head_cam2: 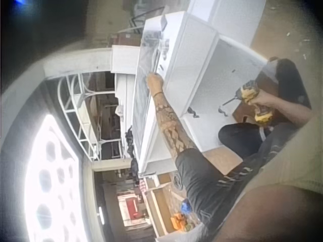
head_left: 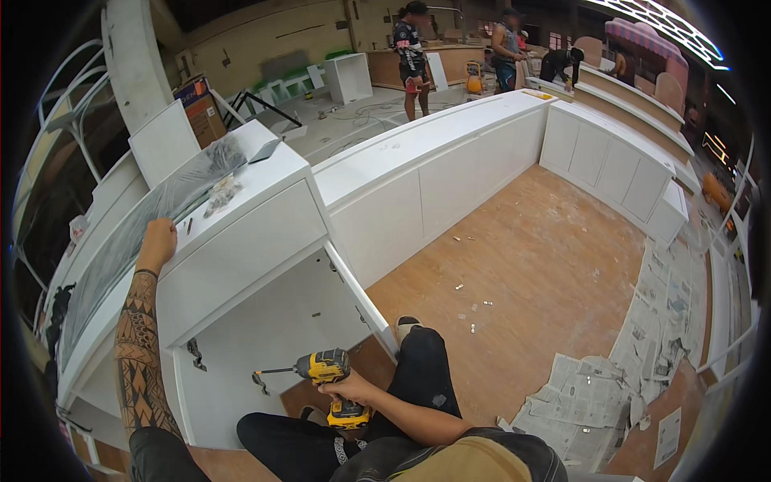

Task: Installing and adjusting hinges on white cabinet doors using a power drill.

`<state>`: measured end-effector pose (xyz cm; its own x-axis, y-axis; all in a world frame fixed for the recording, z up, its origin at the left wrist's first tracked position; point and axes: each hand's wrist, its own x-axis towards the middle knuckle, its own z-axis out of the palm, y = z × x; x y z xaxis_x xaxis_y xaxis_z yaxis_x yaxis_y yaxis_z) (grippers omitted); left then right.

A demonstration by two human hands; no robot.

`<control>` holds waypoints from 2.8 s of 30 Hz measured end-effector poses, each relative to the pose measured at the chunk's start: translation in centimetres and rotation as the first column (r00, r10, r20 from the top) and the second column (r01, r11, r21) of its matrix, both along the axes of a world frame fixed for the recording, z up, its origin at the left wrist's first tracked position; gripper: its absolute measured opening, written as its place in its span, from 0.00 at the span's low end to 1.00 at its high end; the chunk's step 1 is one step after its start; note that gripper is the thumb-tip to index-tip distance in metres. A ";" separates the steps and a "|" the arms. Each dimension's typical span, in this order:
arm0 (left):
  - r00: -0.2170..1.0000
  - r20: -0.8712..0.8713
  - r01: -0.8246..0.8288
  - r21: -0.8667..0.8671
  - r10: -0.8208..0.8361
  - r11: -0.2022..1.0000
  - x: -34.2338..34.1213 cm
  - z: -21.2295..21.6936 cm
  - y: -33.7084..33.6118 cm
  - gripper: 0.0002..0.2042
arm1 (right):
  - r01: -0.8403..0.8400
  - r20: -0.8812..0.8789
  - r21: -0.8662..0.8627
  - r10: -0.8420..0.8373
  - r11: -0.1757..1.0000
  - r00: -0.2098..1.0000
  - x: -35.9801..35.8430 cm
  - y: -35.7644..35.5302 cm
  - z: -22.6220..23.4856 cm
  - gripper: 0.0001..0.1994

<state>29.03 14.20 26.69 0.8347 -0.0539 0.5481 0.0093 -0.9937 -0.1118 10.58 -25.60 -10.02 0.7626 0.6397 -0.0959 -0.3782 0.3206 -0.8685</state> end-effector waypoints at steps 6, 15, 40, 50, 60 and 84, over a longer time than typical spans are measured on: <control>0.993 0.116 -0.005 -0.025 0.007 1.000 -1.8 1.7 2.1 0.05 | -0.083 0.047 -0.027 0.084 0.996 0.995 -0.6 1.8 -0.1 0.11; 0.849 0.495 0.457 -0.864 0.183 0.212 -17.3 -12.9 -7.6 0.12 | -0.019 0.053 -0.004 0.019 1.000 0.998 -0.6 1.5 0.1 0.10; 0.971 0.230 0.230 -0.803 0.070 -0.550 -22.0 -30.9 -6.4 0.16 | 0.043 -0.155 0.220 -0.008 0.975 0.988 -1.2 1.3 1.7 0.08; 0.974 0.219 0.219 -0.822 0.064 -0.526 -22.3 -29.9 -7.4 0.15 | -0.013 -0.202 0.237 0.063 0.971 0.977 -1.4 1.4 1.7 0.07; 0.976 0.210 0.212 -0.869 0.055 -0.448 -22.2 -29.0 -10.0 0.17 | -0.006 -0.263 0.286 0.084 0.958 0.961 -1.2 0.9 1.6 0.10; 0.729 0.568 0.115 -0.651 0.381 0.750 -20.2 0.0 9.7 0.23 | -0.099 -0.540 0.224 0.208 0.970 0.816 0.9 10.7 1.8 0.13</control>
